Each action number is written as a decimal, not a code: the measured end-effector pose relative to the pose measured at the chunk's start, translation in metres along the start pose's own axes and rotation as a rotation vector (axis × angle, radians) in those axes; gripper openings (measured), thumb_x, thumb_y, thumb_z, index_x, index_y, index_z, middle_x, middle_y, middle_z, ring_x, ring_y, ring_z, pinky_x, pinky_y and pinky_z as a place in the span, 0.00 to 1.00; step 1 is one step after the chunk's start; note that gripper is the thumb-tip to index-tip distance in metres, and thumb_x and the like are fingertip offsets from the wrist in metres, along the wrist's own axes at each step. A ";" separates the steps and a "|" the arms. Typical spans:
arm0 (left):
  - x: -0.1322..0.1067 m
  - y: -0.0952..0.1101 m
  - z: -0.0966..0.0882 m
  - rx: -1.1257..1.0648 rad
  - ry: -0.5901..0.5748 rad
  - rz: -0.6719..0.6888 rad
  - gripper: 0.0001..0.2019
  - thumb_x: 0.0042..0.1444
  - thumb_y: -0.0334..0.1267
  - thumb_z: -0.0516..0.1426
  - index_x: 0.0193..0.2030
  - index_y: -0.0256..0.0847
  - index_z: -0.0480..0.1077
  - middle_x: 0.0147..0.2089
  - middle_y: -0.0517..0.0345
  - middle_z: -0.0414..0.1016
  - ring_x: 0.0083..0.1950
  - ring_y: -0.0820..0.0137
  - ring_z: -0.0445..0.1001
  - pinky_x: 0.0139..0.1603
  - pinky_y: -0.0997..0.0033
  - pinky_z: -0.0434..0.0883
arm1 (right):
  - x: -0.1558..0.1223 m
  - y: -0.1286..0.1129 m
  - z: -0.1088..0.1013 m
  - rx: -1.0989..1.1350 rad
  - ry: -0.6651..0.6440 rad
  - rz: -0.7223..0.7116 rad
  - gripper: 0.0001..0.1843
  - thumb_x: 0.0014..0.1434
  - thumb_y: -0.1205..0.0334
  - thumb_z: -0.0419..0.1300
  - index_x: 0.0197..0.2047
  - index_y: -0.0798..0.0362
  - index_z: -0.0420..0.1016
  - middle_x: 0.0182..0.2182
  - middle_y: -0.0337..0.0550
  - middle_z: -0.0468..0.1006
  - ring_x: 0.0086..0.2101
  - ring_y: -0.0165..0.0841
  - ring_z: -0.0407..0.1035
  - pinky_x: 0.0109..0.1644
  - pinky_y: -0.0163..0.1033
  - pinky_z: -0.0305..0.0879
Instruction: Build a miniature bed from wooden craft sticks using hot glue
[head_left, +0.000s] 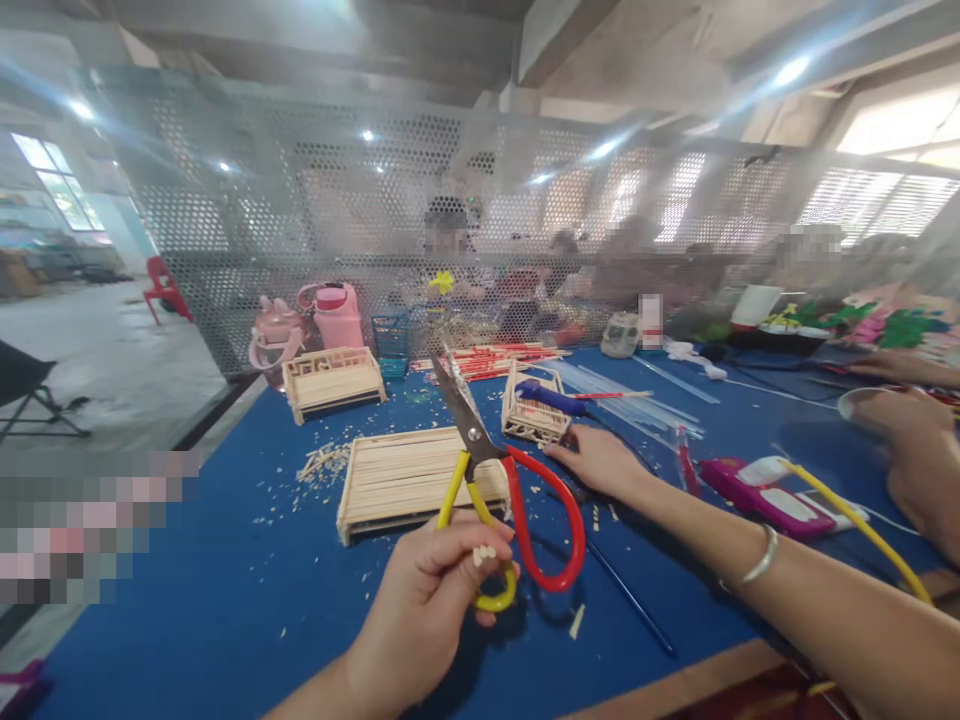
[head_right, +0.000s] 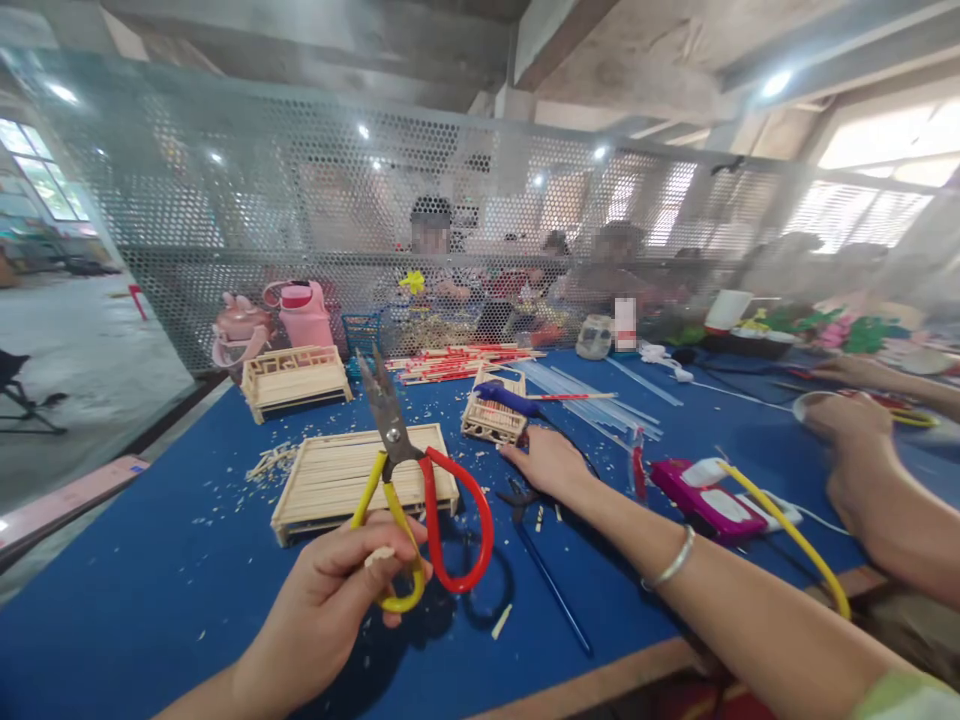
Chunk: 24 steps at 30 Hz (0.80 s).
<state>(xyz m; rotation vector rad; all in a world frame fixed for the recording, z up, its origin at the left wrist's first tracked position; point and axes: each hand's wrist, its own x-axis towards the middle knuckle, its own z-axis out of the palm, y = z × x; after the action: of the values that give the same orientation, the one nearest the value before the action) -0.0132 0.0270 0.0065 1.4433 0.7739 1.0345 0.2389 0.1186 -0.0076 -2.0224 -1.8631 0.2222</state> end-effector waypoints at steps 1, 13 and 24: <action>0.000 0.000 0.000 0.001 -0.004 0.000 0.16 0.53 0.50 0.59 0.30 0.38 0.76 0.36 0.52 0.72 0.27 0.75 0.68 0.21 0.79 0.71 | 0.007 0.003 -0.002 -0.010 -0.014 -0.015 0.19 0.59 0.52 0.53 0.46 0.56 0.75 0.42 0.53 0.79 0.42 0.42 0.73 0.41 0.38 0.64; 0.008 -0.002 -0.005 0.025 0.044 -0.070 0.18 0.50 0.52 0.60 0.32 0.37 0.76 0.31 0.55 0.70 0.26 0.75 0.67 0.19 0.80 0.69 | 0.052 0.015 -0.020 -0.184 -0.038 -0.012 0.15 0.59 0.63 0.55 0.44 0.63 0.77 0.43 0.61 0.78 0.46 0.47 0.72 0.49 0.43 0.65; 0.004 0.002 -0.004 0.026 -0.008 0.021 0.14 0.53 0.48 0.59 0.30 0.38 0.75 0.33 0.55 0.71 0.24 0.78 0.67 0.19 0.81 0.69 | -0.049 -0.050 -0.031 0.930 -0.512 -0.298 0.20 0.49 0.61 0.64 0.46 0.54 0.70 0.40 0.44 0.77 0.38 0.33 0.74 0.39 0.36 0.71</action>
<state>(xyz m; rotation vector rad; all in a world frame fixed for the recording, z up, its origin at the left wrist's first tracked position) -0.0156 0.0314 0.0094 1.4795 0.7708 1.0375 0.1992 0.0671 0.0328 -1.0876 -1.7730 1.3295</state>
